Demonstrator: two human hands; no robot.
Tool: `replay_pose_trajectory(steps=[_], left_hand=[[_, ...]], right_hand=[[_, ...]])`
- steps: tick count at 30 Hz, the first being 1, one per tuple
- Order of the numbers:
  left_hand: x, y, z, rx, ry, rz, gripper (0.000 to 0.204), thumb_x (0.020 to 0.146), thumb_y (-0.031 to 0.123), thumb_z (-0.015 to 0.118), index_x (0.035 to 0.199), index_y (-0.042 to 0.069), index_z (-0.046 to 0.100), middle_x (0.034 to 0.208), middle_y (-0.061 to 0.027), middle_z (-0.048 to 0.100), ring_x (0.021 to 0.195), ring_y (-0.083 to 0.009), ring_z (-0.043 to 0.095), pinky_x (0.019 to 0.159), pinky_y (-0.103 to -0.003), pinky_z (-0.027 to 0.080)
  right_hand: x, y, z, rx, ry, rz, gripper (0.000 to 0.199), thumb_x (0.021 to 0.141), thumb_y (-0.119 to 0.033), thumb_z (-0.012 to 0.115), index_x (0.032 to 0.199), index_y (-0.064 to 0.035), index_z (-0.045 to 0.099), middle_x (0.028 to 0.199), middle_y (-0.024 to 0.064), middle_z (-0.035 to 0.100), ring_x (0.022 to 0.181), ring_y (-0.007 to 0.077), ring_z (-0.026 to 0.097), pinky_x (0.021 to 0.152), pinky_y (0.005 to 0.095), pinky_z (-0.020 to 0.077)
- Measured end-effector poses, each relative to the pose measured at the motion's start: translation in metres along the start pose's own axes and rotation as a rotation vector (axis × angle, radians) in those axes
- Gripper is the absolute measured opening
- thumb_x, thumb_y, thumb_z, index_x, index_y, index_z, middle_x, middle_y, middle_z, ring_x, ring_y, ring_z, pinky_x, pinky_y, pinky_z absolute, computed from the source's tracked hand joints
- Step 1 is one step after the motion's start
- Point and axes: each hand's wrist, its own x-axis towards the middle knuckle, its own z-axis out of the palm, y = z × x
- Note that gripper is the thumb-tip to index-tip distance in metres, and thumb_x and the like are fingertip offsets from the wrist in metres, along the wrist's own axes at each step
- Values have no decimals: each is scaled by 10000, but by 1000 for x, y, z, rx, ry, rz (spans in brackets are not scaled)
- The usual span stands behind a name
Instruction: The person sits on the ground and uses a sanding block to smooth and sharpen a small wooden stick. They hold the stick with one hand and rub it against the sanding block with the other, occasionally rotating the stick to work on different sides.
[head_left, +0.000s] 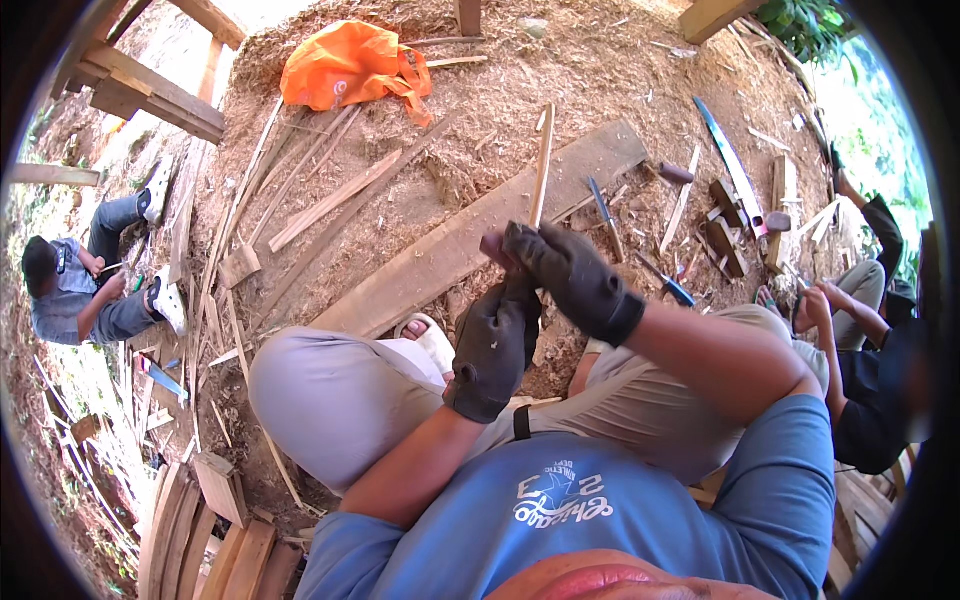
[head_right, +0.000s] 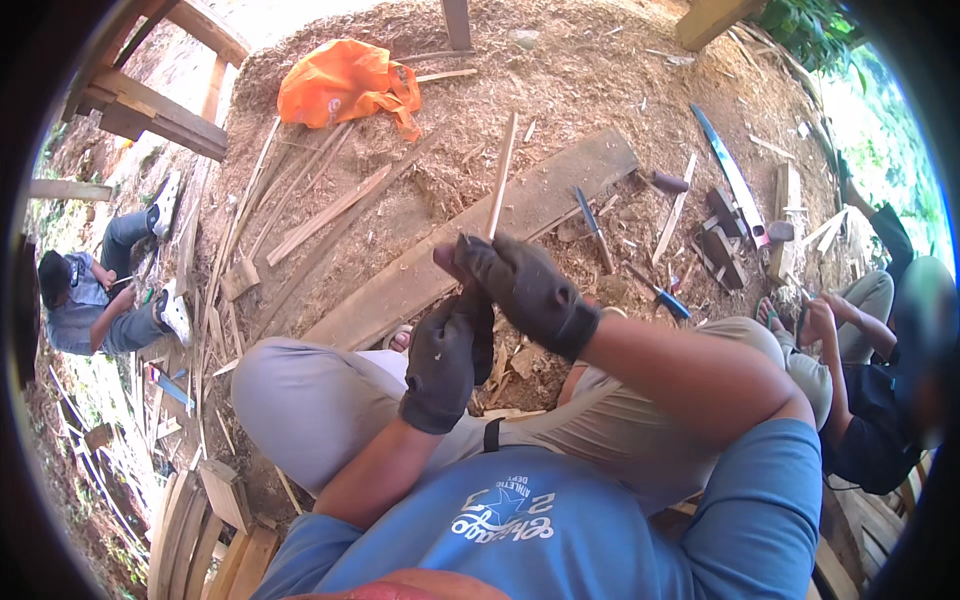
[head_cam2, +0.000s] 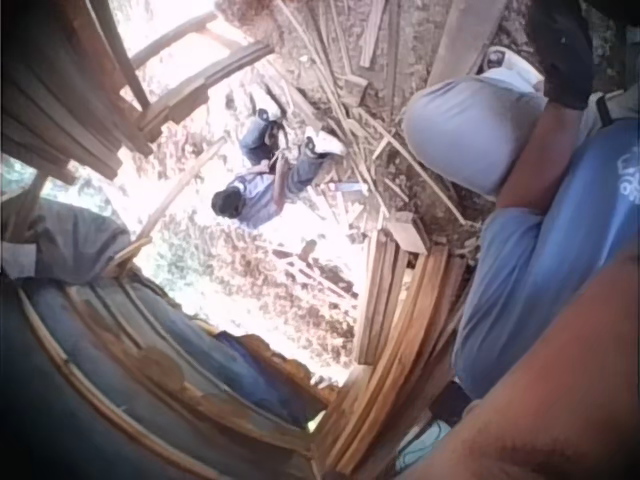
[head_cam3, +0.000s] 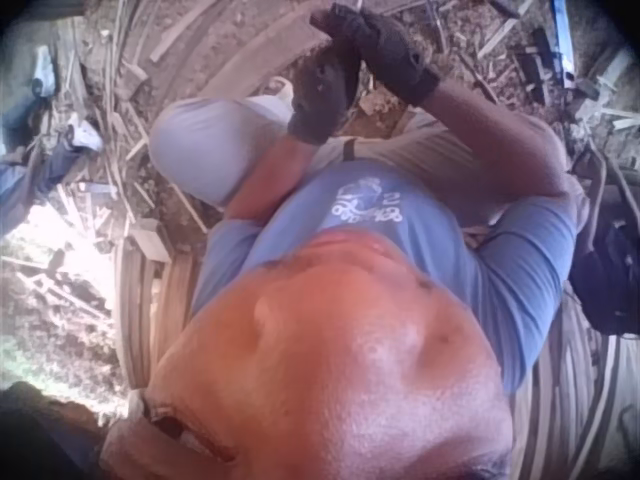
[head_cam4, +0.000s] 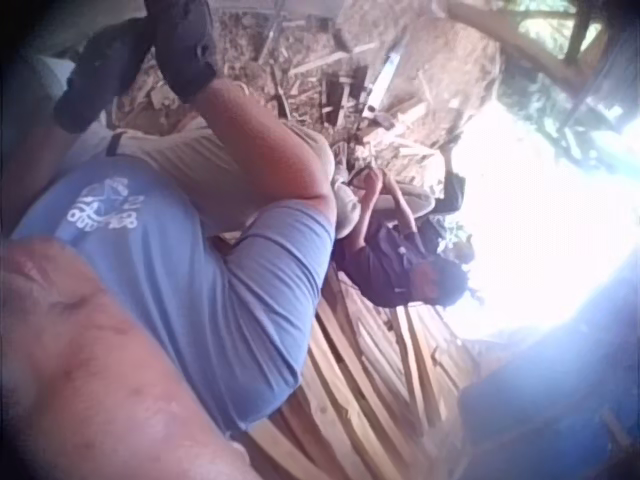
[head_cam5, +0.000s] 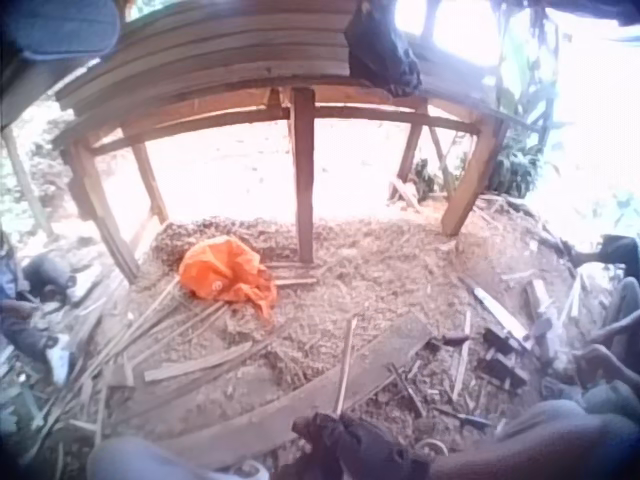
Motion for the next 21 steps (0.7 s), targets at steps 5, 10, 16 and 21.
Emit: replay_pose_trajectory(steps=[5,10,16,21], left_hand=[[-11,28,3,-55,-190,-196,435,1126,421,533,851,90,597,666,52,476,542,-37,405,495,-247,330],[-8,6,6,140,68,78,359,1126,309,521,869,74,611,709,50,538,570,-44,477,510,-244,355],[-9,29,0,-234,-189,-248,310,1121,294,519,862,131,570,667,74,420,504,-22,348,446,-233,256],[-10,31,3,-221,-254,-243,383,1129,396,533,885,106,587,640,62,417,491,-34,345,443,-243,257]], right_hand=[[53,-29,-84,183,322,-196,611,1110,-499,480,1437,6,586,1437,124,656,901,150,622,880,363,562],[5,-5,-9,-16,28,-33,643,1106,-537,468,1389,20,623,1366,166,692,1118,210,692,1012,346,547],[49,-34,-83,159,239,-167,600,1111,-431,520,1502,23,510,1493,134,614,1075,159,618,990,369,521],[47,-46,-99,312,254,-140,572,1115,-378,506,1553,-11,465,1607,73,519,1367,181,559,1075,410,475]])
